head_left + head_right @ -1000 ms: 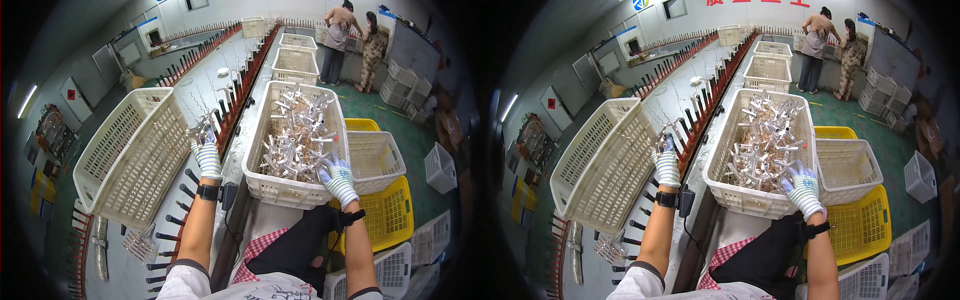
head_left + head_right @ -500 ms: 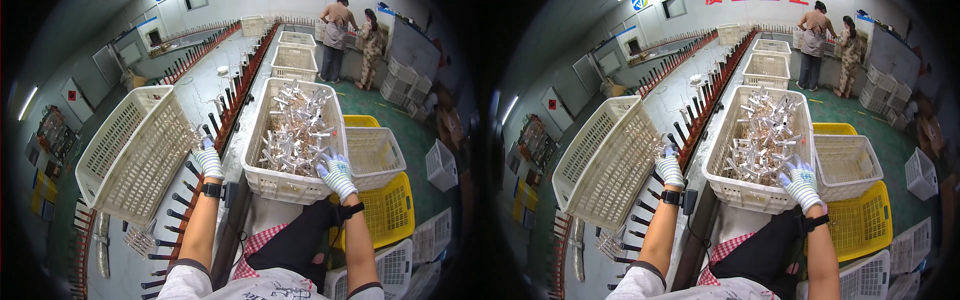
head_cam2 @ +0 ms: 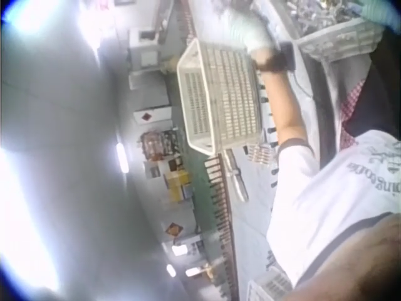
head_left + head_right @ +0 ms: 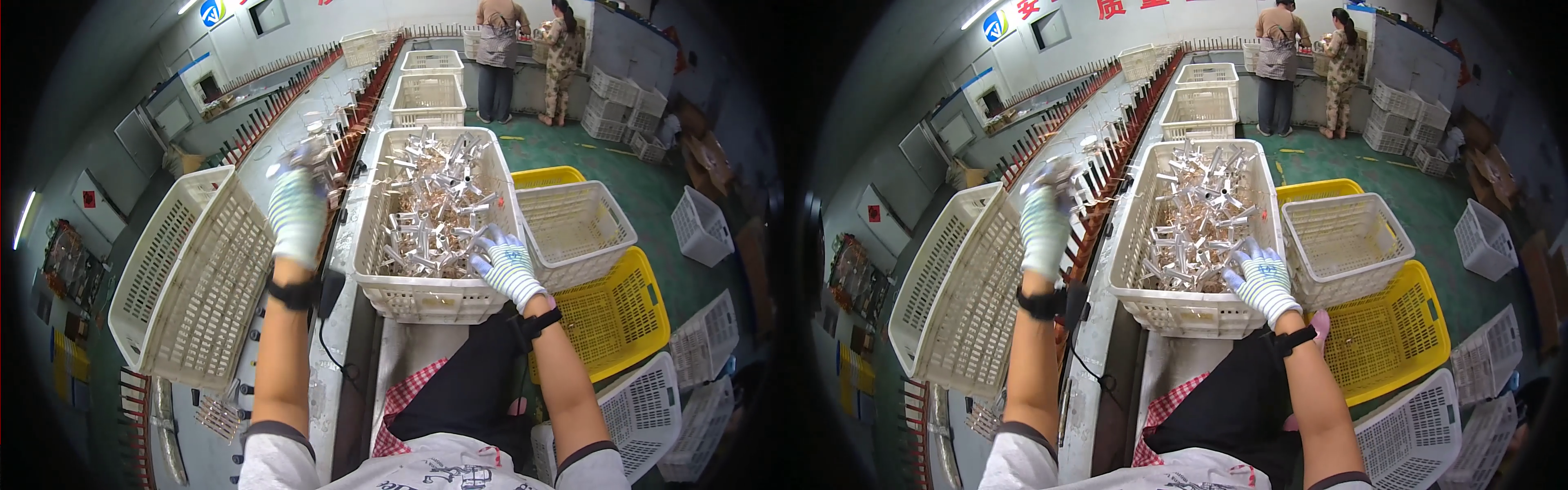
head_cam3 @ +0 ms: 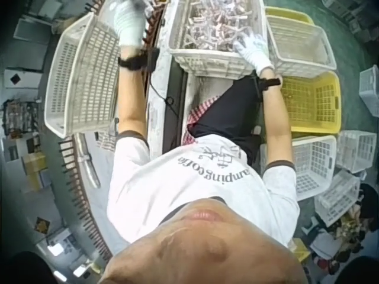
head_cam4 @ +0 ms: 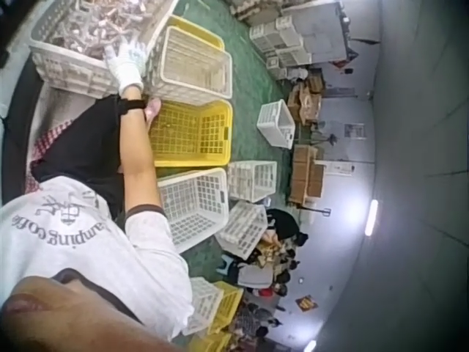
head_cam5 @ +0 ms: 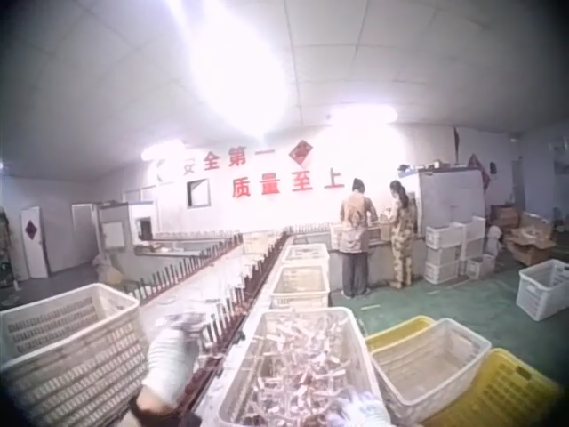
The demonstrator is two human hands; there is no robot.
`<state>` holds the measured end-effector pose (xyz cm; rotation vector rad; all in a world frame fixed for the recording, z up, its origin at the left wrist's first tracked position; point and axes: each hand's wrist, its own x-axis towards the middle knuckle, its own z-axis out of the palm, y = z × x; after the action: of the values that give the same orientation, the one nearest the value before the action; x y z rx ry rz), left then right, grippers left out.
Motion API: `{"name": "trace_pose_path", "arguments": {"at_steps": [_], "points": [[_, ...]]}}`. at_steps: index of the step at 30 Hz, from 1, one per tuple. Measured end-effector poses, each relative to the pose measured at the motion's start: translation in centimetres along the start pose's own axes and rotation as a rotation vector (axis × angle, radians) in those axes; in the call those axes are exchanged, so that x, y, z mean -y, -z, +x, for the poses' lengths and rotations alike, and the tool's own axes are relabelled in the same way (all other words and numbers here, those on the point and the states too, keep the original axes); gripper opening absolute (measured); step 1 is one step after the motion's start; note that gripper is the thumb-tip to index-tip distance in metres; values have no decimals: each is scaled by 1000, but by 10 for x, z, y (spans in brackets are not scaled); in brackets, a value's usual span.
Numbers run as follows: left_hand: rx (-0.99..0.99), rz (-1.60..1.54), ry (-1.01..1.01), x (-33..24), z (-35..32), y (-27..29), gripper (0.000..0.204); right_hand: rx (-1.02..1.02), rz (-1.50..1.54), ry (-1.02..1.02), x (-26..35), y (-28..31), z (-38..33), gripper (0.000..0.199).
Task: Picking metal components from a conveyor line and placing them into a white plastic basket.
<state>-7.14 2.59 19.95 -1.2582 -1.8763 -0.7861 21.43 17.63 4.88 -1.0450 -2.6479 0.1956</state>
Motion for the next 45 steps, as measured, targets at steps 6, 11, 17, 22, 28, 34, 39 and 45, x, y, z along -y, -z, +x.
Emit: {"name": "trace_pose_path", "arguments": {"at_steps": [6,11,17,22,28,34,39,45], "points": [[596,351,-658,-43,7,-124,42,-28,24,23,11,2,0,51],[794,37,-625,-72,-21,-123,48,-71,2,67,-2,-7,2,49],[281,-575,34,-60,-105,7,60,-177,70,113,2,-4,0,39],[18,-479,741,8,-206,16,69,-324,254,29,1,-4,1,32],[-241,-810,1016,112,-238,6,52,-666,565,136,87,-1,-12,35],[-276,-388,702,70,-197,42,39,-431,775,253,148,-11,-27,31],[-339,-876,828,26,-204,67,32,78,1065,476,246,-32,2,32],[-63,-79,472,21,-220,108,33,-49,925,293,352,-114,61,39]]}}
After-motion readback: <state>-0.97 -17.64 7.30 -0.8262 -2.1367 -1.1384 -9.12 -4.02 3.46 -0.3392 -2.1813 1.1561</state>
